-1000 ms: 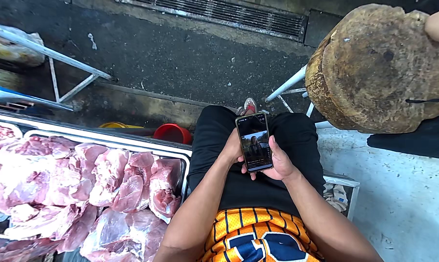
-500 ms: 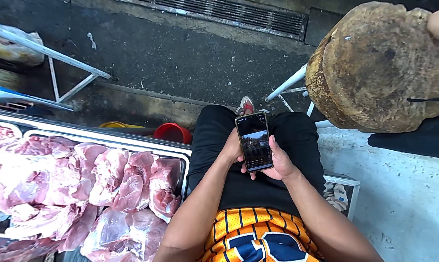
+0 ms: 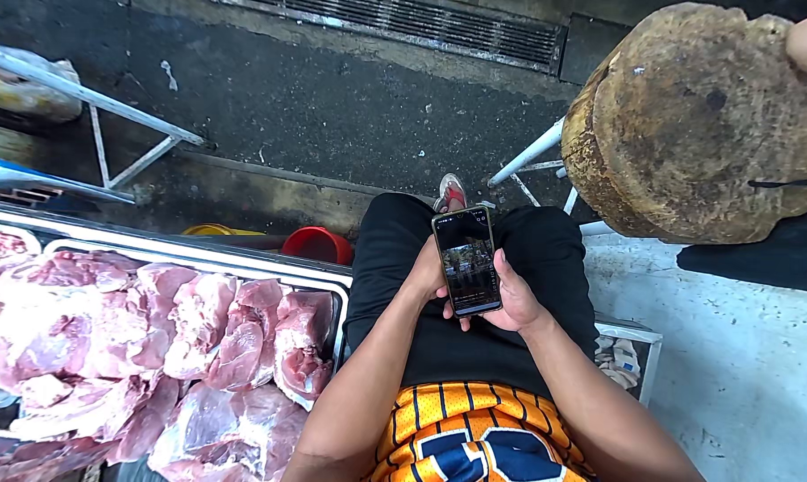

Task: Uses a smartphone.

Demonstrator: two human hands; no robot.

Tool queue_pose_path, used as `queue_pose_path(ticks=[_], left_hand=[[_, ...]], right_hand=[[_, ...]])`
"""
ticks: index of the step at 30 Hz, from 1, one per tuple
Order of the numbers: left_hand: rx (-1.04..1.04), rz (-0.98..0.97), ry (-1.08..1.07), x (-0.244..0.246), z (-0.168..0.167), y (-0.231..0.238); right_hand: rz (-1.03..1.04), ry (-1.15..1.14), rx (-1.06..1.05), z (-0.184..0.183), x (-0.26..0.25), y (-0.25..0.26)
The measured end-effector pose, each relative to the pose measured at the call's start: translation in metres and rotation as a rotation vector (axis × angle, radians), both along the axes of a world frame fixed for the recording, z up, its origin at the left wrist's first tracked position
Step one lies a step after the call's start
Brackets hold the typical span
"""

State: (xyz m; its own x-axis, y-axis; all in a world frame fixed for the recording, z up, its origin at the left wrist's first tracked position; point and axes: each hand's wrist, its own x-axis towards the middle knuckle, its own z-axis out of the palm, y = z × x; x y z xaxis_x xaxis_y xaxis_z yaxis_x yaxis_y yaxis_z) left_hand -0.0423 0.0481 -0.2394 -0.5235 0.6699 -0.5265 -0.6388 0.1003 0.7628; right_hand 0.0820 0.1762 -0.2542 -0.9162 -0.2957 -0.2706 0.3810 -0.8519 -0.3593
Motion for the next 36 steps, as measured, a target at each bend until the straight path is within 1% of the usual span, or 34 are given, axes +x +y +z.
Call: queue_pose_path(ticks=[4,8,20,33,36], left_hand=[[0.016,-0.006,-0.004,-0.0003,-0.0005,-0.0002],[-0.026,-0.020,-0.003,-0.0006,0.0031,0.0008],[0.012,0.001,-0.017,0.0000,0.0009,0.0001],[0.009,-0.003,0.001,-0.0007,-0.0006,0.0000],[0.013,0.001,-0.024,-0.0003,-0.0022,-0.0001]], right_hand=[[0.000,0.006,-0.005,-0.0005,0.0001,0.0004],[0.001,0.006,0.004,-0.0001,0.0003,0.0004],[0.007,0.006,0.009,-0.0009,0.0003,0.0007],[0.006,0.006,0.008,-0.0007,-0.0001,0.0004],[0.005,0.006,0.016,-0.0005,0.0000,0.0008]])
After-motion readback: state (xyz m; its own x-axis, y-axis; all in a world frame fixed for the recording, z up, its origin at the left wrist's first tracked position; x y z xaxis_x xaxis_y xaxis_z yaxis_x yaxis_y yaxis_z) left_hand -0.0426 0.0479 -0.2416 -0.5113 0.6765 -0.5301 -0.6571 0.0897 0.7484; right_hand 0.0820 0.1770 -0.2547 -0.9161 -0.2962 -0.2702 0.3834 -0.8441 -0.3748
